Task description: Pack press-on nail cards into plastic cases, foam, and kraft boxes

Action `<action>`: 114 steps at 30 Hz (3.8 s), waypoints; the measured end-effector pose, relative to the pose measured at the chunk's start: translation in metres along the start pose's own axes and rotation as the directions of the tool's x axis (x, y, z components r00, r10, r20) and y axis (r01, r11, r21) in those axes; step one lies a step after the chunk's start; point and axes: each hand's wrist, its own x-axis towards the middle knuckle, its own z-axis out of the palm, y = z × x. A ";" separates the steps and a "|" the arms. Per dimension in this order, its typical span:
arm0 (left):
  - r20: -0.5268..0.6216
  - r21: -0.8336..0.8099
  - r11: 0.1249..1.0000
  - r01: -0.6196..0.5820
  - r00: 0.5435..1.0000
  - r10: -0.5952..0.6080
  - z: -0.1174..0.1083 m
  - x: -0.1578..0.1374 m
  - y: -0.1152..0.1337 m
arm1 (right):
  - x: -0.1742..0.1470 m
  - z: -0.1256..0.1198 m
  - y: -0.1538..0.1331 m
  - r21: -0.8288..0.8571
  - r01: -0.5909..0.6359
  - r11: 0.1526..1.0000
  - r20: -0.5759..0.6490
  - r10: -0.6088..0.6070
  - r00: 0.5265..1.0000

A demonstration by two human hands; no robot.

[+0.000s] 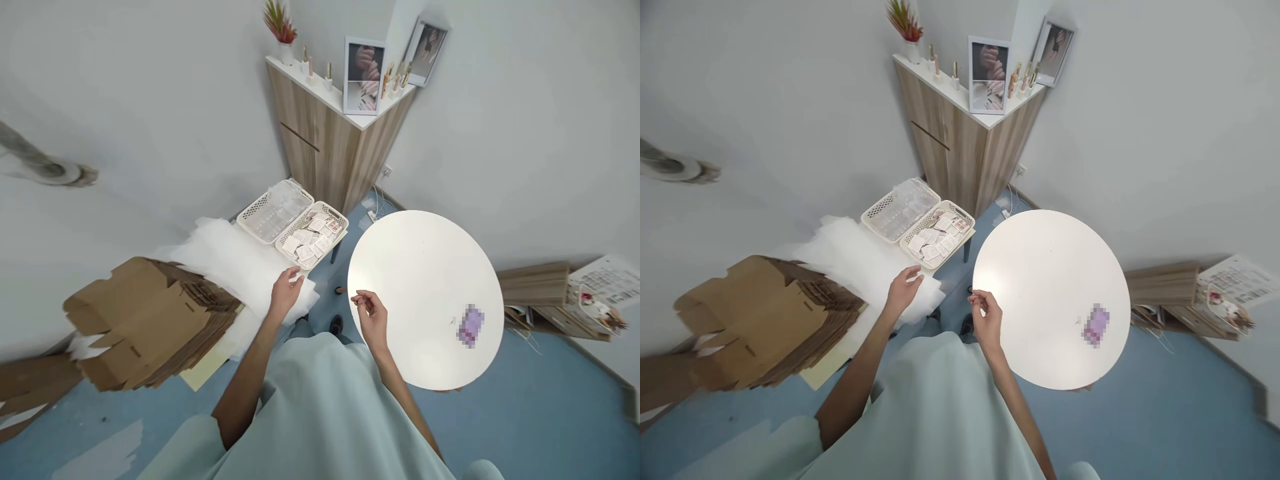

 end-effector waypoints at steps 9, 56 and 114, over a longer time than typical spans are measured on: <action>0.242 0.535 0.809 -0.242 0.962 0.127 -0.005 0.146 -0.020 | 0.007 0.048 -0.012 -0.053 -0.022 0.998 -0.171 0.012 0.985; 0.710 -0.463 0.699 0.545 0.700 -0.075 0.128 -0.072 0.135 | -0.004 -0.101 0.002 0.290 -0.116 0.950 -0.317 0.210 0.925; 0.651 -0.282 0.929 0.241 0.759 0.001 0.088 -0.055 0.118 | 0.008 -0.080 -0.028 0.107 -0.172 0.979 -0.279 0.196 0.940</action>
